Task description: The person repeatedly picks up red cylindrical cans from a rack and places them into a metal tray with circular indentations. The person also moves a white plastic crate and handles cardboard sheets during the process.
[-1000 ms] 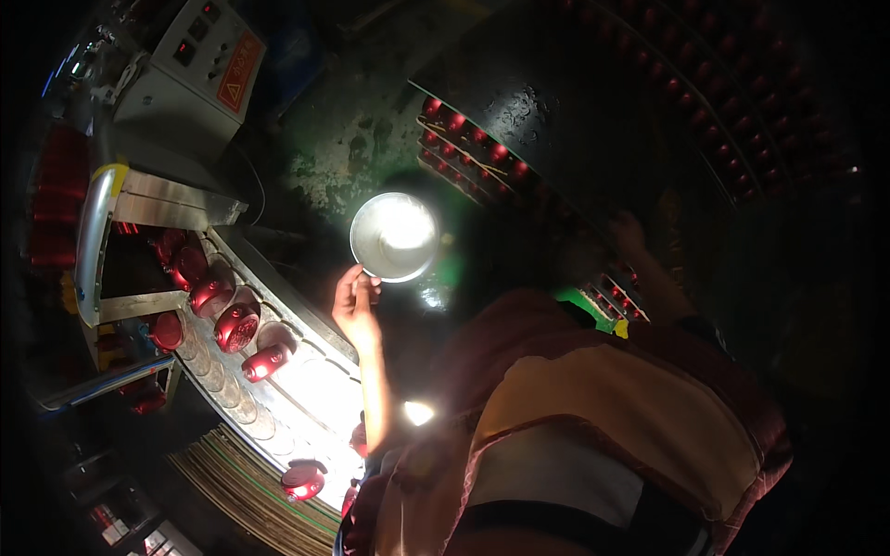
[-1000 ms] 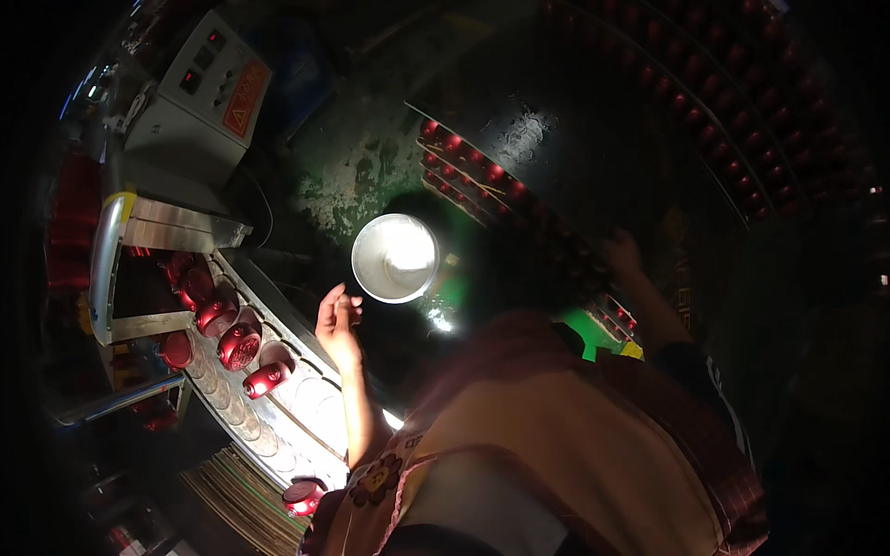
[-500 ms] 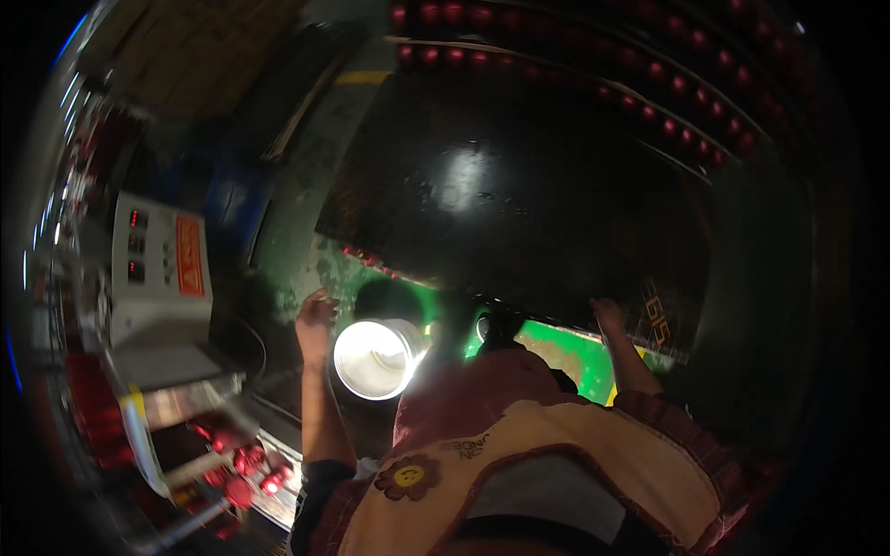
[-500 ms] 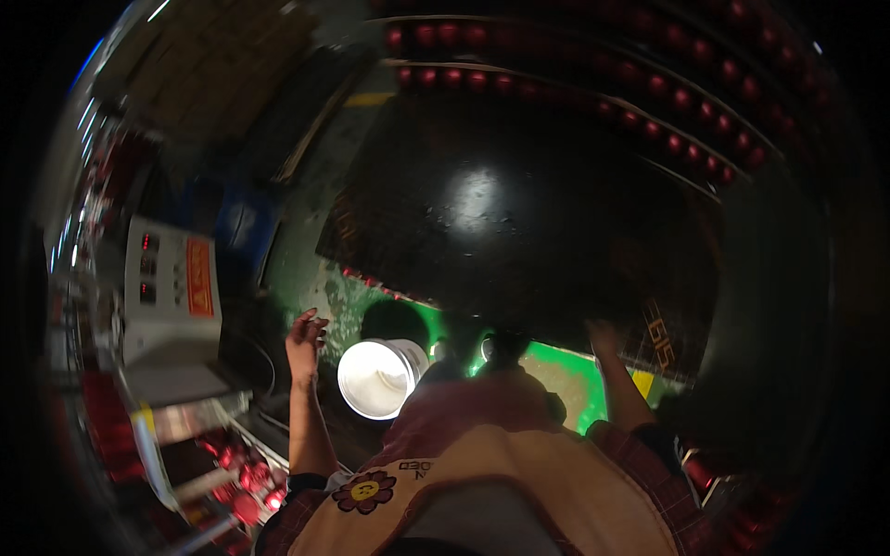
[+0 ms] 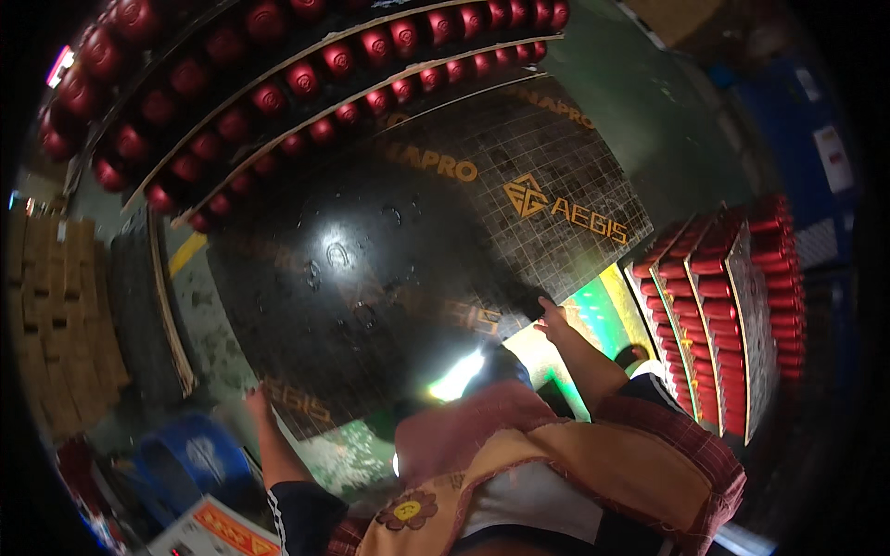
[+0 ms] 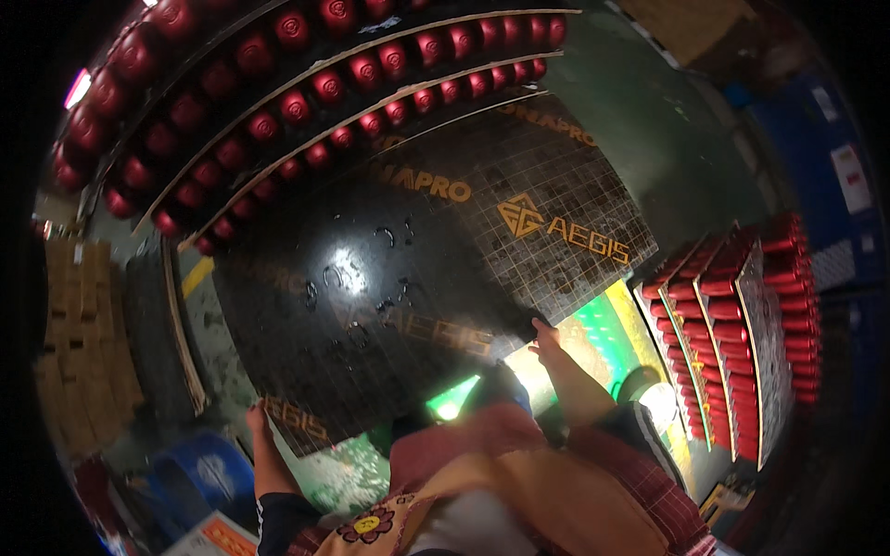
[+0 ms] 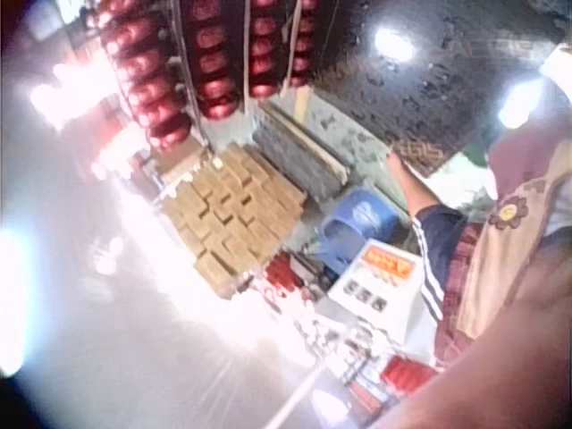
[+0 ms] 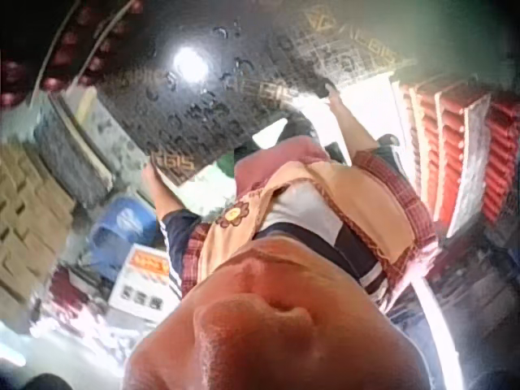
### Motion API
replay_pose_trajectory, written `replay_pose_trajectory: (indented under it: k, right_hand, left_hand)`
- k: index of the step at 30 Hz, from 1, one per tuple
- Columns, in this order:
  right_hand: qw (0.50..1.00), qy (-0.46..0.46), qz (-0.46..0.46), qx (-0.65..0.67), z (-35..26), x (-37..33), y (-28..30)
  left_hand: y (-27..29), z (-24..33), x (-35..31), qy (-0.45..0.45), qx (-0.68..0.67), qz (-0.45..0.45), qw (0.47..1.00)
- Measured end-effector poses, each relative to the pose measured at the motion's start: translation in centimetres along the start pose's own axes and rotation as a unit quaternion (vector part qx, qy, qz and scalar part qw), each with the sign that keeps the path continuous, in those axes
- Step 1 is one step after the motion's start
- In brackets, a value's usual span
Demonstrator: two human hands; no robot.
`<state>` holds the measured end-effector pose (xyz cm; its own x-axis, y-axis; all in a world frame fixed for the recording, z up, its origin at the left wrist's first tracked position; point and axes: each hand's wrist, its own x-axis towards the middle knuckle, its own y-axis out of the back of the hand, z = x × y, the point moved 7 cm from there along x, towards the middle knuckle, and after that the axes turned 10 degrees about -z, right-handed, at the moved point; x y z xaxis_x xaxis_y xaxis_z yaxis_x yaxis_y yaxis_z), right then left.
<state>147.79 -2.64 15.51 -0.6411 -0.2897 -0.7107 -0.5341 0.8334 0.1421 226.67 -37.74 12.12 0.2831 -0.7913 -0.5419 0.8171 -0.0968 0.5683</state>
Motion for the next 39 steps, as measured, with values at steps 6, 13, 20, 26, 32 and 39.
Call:
replay_pose_trajectory:
  k: [6, 13, 20, 26, 32, 39]
  right_hand:
    - [0.988, 0.045, 0.088, 0.115, 1.2, 0.4, -1.2]
    - [0.933, 0.094, 0.029, 0.348, -0.9, -2.2, 0.7]
    - [0.886, 0.195, -0.017, 0.420, -11.9, -8.6, 3.0]
    - [0.872, 0.266, -0.016, 0.412, -12.1, -16.0, 3.0]
    - [0.841, 0.398, 0.011, 0.365, -13.5, -23.5, 1.3]
    - [0.802, 0.422, -0.118, 0.406, -20.0, -36.2, -7.0]
  left_hand:
    - [-7.3, 4.6, 6.8, -0.033, -0.336, -0.168, 0.926]
    - [-0.4, 6.9, 1.9, -0.035, -0.237, -0.053, 0.969]
    - [6.8, 12.2, -9.2, -0.063, -0.306, -0.019, 0.950]
    - [14.1, 15.7, -15.2, -0.140, -0.219, 0.045, 0.965]
    - [20.9, 19.2, -13.5, -0.201, -0.257, 0.049, 0.944]
    - [27.6, 16.0, -7.7, -0.244, -0.410, 0.038, 0.878]
